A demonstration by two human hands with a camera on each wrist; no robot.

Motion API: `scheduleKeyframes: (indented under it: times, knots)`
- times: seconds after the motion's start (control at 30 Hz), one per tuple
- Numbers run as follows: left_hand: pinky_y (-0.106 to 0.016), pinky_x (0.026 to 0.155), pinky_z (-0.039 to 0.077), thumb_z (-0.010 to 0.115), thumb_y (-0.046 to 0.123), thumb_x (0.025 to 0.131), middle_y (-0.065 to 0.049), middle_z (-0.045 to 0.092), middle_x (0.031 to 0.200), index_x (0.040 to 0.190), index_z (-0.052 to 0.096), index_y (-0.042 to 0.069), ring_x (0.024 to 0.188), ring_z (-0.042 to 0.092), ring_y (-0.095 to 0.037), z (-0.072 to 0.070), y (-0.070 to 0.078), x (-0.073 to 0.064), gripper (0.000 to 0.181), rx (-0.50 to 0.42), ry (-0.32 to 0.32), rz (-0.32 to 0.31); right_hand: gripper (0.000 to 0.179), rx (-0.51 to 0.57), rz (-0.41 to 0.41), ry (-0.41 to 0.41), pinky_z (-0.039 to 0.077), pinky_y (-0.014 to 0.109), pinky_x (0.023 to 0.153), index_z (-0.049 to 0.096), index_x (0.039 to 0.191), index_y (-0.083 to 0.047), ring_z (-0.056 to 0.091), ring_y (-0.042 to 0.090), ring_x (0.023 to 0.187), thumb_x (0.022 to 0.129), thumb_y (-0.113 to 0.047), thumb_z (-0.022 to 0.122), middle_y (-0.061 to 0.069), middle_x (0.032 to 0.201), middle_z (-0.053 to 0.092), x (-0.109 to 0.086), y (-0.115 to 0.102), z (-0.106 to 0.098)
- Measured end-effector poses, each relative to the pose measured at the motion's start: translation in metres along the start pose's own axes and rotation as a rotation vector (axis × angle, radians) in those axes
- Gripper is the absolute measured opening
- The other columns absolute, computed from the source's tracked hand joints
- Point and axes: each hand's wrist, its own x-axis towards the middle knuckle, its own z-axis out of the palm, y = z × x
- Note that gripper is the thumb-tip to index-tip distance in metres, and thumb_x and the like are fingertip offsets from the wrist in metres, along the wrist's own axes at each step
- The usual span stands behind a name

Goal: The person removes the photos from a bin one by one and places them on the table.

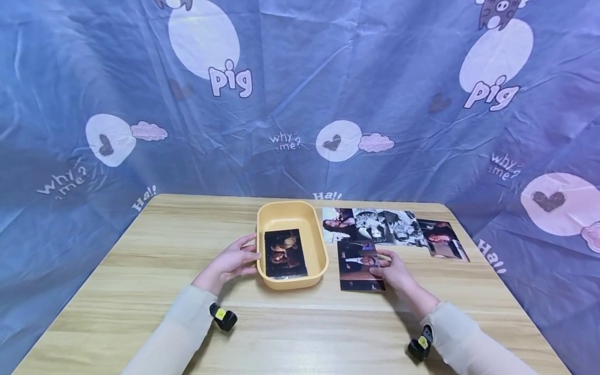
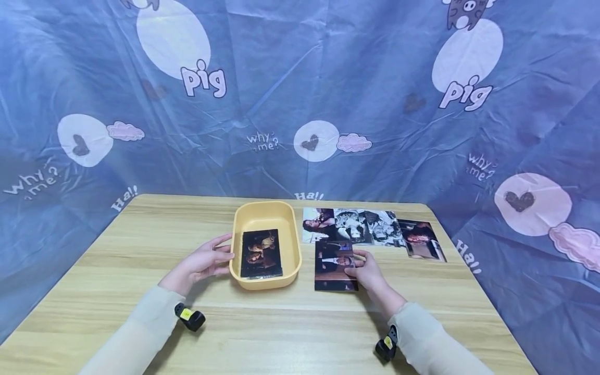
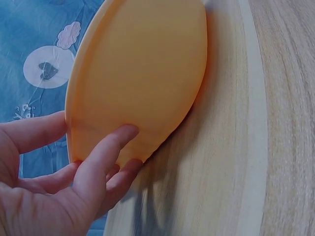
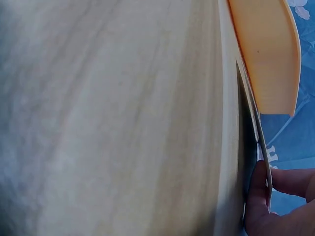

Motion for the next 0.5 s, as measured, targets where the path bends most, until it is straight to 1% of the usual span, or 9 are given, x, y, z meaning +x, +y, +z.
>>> scheduleKeyframes:
  times: [0.07,0.17,0.2,0.27,0.3,0.33,0.37,0.43,0.5]
  knots:
    - [-0.035,0.085,0.061,0.051,-0.006,0.092,-0.031,0.024,0.153,0.154,0.012,0.003,0.121,0.054,-0.040,0.000,0.000,0.000,0.074,-0.003,-0.001,0.000,0.067,-0.001,0.000,0.000,0.056,0.015,0.064,0.023,0.139,0.016,0.060,0.002,0.068,0.083,0.012,0.060,0.009,0.096,0.066,-0.001,-0.001,0.001]
    - [-0.038,0.088,0.059,0.051,-0.006,0.092,-0.030,0.024,0.153,0.154,0.012,0.004,0.124,0.051,-0.043,0.000,0.000,0.001,0.074,-0.007,-0.002,0.000,0.067,-0.025,0.003,0.011,0.053,0.012,0.063,0.022,0.139,0.019,0.057,0.000,0.070,0.085,0.009,0.060,0.014,0.101,0.063,-0.004,-0.005,0.003]
    - [-0.040,0.089,0.059,0.051,-0.006,0.092,-0.031,0.024,0.153,0.154,0.012,0.004,0.125,0.050,-0.044,0.001,0.000,0.001,0.074,-0.008,-0.003,0.001,0.067,-0.045,0.002,0.020,0.052,0.011,0.064,0.023,0.139,0.019,0.057,0.001,0.072,0.085,0.007,0.060,0.017,0.104,0.062,-0.005,-0.007,0.003]
    - [-0.041,0.091,0.058,0.051,-0.006,0.092,-0.030,0.025,0.154,0.154,0.013,0.004,0.126,0.049,-0.045,0.001,0.000,0.002,0.073,-0.014,0.002,0.000,0.067,-0.095,-0.001,0.026,0.052,0.013,0.071,0.025,0.139,0.019,0.059,0.008,0.082,0.086,0.003,0.061,0.027,0.112,0.058,-0.009,-0.011,0.003]
    - [-0.042,0.092,0.057,0.051,-0.006,0.092,-0.030,0.024,0.153,0.154,0.013,0.004,0.126,0.049,-0.045,0.002,0.001,0.002,0.074,-0.013,-0.001,0.001,0.067,-0.128,-0.008,0.026,0.054,0.017,0.078,0.025,0.139,0.020,0.061,0.015,0.089,0.087,0.000,0.062,0.032,0.117,0.055,-0.010,-0.012,0.004]
    - [-0.042,0.092,0.058,0.051,-0.006,0.092,-0.030,0.024,0.153,0.154,0.013,0.004,0.126,0.048,-0.045,0.002,0.001,0.002,0.074,-0.015,0.002,0.001,0.067,-0.160,-0.015,0.027,0.054,0.023,0.088,0.027,0.139,0.020,0.061,0.024,0.096,0.087,-0.001,0.062,0.036,0.124,0.051,-0.013,-0.014,0.004]
    - [-0.042,0.091,0.058,0.051,-0.006,0.092,-0.031,0.024,0.153,0.154,0.013,0.004,0.126,0.048,-0.045,0.002,0.001,0.002,0.074,-0.012,0.001,0.001,0.067,-0.185,-0.022,0.021,0.053,0.030,0.096,0.027,0.140,0.019,0.059,0.032,0.104,0.087,-0.003,0.062,0.039,0.130,0.046,-0.015,-0.015,0.004]
    - [-0.040,0.089,0.059,0.051,-0.007,0.092,-0.030,0.025,0.153,0.154,0.013,0.003,0.126,0.049,-0.045,0.002,0.001,0.001,0.073,-0.008,0.004,-0.002,0.067,-0.218,-0.032,0.006,0.045,0.044,0.108,0.027,0.140,0.019,0.049,0.046,0.120,0.089,-0.006,0.061,0.041,0.137,0.040,-0.018,-0.016,0.005]
    - [-0.039,0.087,0.060,0.050,-0.007,0.092,-0.031,0.025,0.153,0.154,0.013,0.003,0.125,0.050,-0.044,0.002,0.001,0.000,0.073,-0.001,0.002,-0.004,0.068,-0.229,-0.030,-0.013,0.035,0.053,0.114,0.025,0.142,0.018,0.040,0.050,0.129,0.090,-0.007,0.060,0.040,0.142,0.034,-0.022,-0.017,0.006]
